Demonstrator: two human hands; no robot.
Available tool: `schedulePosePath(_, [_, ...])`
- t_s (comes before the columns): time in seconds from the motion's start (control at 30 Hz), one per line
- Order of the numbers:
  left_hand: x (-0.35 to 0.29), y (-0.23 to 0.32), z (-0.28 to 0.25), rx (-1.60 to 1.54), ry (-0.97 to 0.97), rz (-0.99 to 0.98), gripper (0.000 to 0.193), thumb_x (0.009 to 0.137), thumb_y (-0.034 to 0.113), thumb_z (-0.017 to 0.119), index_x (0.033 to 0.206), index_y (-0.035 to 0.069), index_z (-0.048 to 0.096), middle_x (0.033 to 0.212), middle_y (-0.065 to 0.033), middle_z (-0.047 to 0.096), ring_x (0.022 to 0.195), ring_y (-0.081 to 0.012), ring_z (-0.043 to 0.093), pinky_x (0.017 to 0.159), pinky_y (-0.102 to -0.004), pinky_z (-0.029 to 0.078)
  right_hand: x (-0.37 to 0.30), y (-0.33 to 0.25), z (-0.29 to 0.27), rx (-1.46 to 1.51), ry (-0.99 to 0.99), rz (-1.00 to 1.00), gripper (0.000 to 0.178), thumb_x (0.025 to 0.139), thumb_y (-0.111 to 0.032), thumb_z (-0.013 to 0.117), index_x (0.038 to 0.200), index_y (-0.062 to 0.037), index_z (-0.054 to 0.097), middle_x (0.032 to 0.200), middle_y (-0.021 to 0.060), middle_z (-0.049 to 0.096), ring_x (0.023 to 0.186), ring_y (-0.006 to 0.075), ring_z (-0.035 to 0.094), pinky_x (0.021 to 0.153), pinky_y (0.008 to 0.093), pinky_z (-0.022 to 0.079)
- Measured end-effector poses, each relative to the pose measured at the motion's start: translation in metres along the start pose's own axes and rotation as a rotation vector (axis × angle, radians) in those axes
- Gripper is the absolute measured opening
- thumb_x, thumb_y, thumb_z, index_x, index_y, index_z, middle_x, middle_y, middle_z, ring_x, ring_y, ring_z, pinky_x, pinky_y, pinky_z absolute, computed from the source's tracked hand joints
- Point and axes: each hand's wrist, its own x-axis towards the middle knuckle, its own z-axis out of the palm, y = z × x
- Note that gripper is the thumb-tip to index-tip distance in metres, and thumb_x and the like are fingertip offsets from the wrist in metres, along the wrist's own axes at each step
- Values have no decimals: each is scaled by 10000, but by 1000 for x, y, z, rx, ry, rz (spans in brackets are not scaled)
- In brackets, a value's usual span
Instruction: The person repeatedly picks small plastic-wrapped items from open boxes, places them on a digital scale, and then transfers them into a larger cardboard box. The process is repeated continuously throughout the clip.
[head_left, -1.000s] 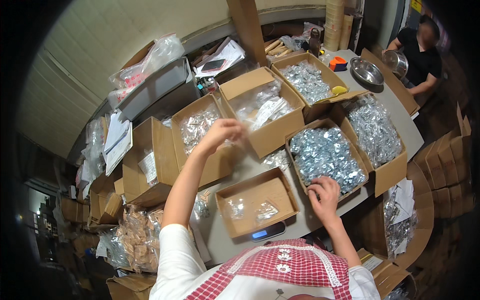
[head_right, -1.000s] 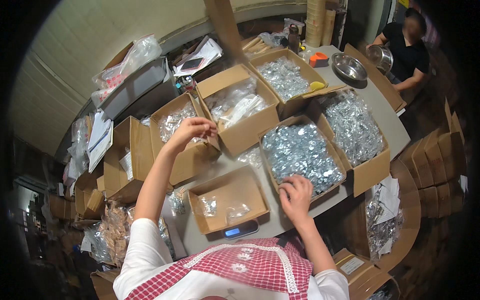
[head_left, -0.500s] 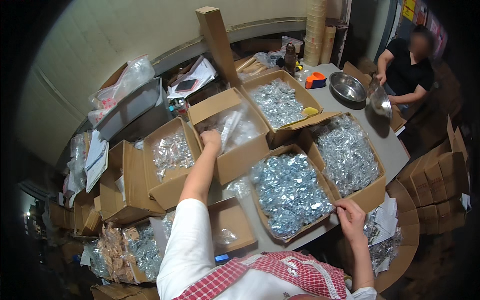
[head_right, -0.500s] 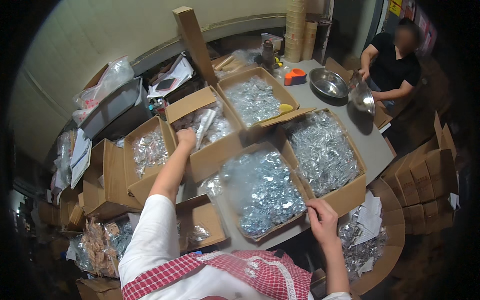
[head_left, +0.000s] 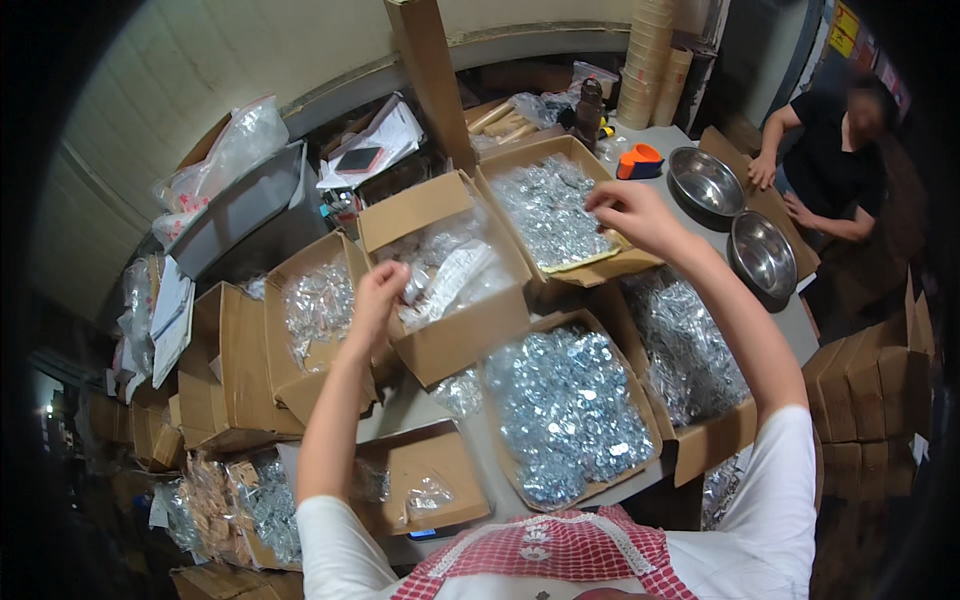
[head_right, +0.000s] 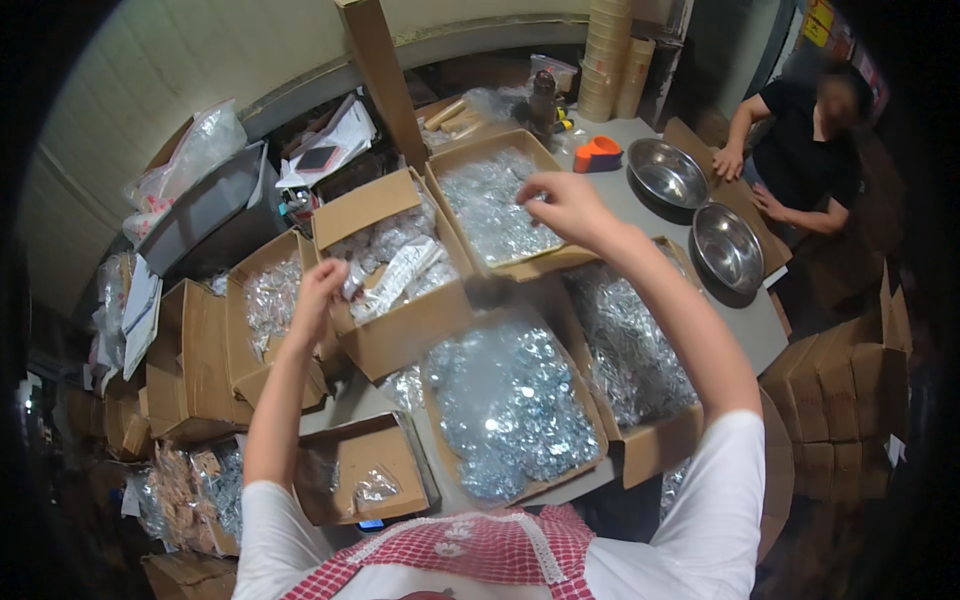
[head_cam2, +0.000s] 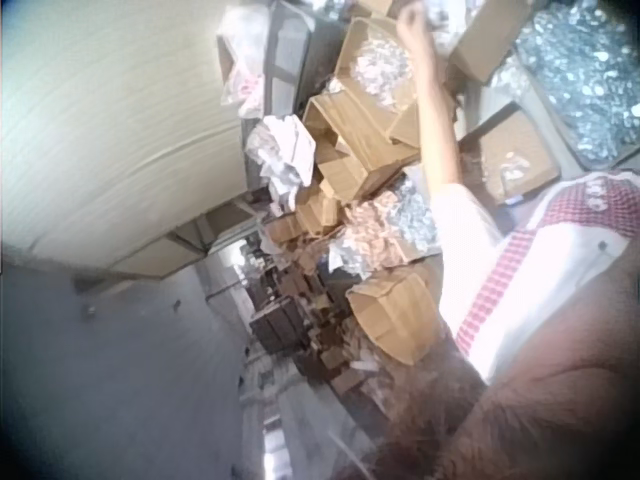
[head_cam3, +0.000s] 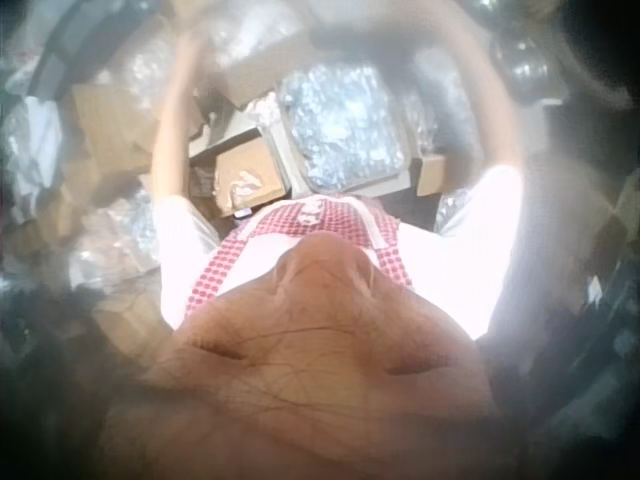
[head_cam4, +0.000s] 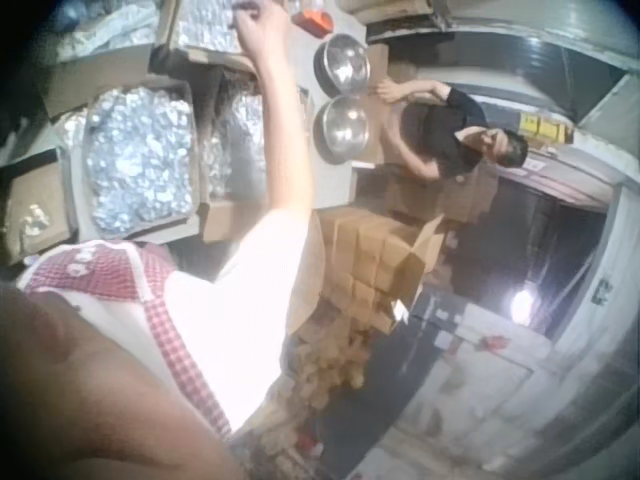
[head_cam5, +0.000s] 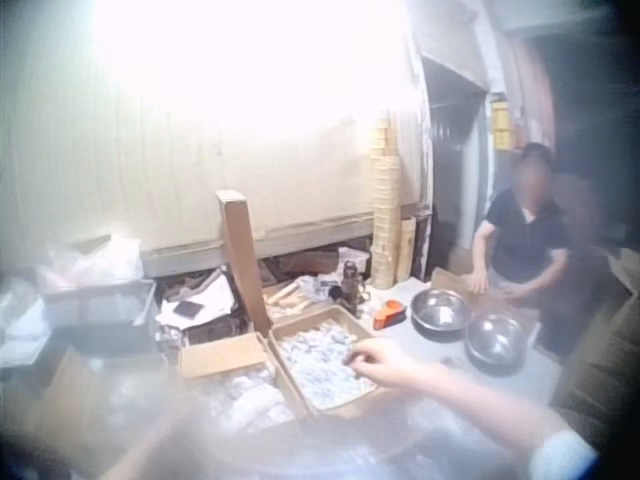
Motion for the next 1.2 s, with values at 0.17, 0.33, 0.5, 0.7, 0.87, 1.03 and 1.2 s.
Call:
schedulePosePath(0.17, [-77, 22, 39, -759, -313, -467, 230, 981, 114, 554, 1183, 5, 564, 1060, -180, 679, 869, -259, 701, 616, -320, 591, 134, 86, 89, -795, -383, 120, 373, 851, -253, 686, 1107, 17, 664, 1092, 222, 701, 978, 345, 699, 873, 438, 552])
schedulePosePath(0.33, [-112, 7, 56, -778, -374, -640, 256, 1011, 198, 541, 1186, 16, 585, 1058, -140, 664, 865, -224, 657, 640, -322, 539, 133, 159, 124, -831, -341, 105, 315, 812, -192, 654, 1055, 5, 691, 1076, 239, 701, 1022, 389, 679, 892, 461, 545])
schedulePosePath(0.5, [-118, -9, 60, -777, -394, -678, 215, 1015, 184, 535, 1122, 12, 606, 974, -113, 647, 841, -202, 653, 600, -295, 547, 109, 145, 101, -633, -61, 288, 210, 806, -150, 608, 936, -22, 711, 937, 203, 722, 900, 333, 716, 799, 444, 568])
schedulePosePath(0.7, [-102, 11, 109, -947, -485, -822, 488, 1059, 434, 435, 1315, 21, 480, 1136, -179, 646, 847, -279, 692, 486, -299, 544, 16, 5, 29, 525, -491, 55, 314, 908, -70, 600, 1216, -33, 647, 907, 72, 691, 829, 127, 648, 716, 281, 562])
schedulePosePath(0.87, [-117, 25, 132, -774, -573, -781, 415, 1046, 392, 483, 1251, 33, 520, 1036, -147, 624, 674, -177, 597, 378, -214, 411, -84, -55, -7, 206, -354, -59, 371, 923, -247, 630, 1224, -29, 637, 1075, 120, 708, 923, 229, 686, 833, 365, 540])
schedulePosePath(1.03, [-142, 14, 128, -848, -726, -851, 188, 995, 131, 577, 1168, 58, 569, 855, -53, 578, 497, -76, 419, 370, -179, 283, -131, 9, -12, -662, -134, 220, 409, 878, -302, 701, 1170, -18, 667, 1041, 171, 680, 931, 326, 658, 831, 426, 525])
schedulePosePath(1.2, [-169, 6, 146, -863, -524, -824, 233, 974, 129, 610, 1194, 59, 575, 905, -40, 599, 574, -78, 457, 421, -178, 304, -142, 85, 25, -939, 334, 27, 355, 854, -326, 718, 1031, -21, 677, 941, 147, 664, 879, 328, 635, 800, 439, 500])
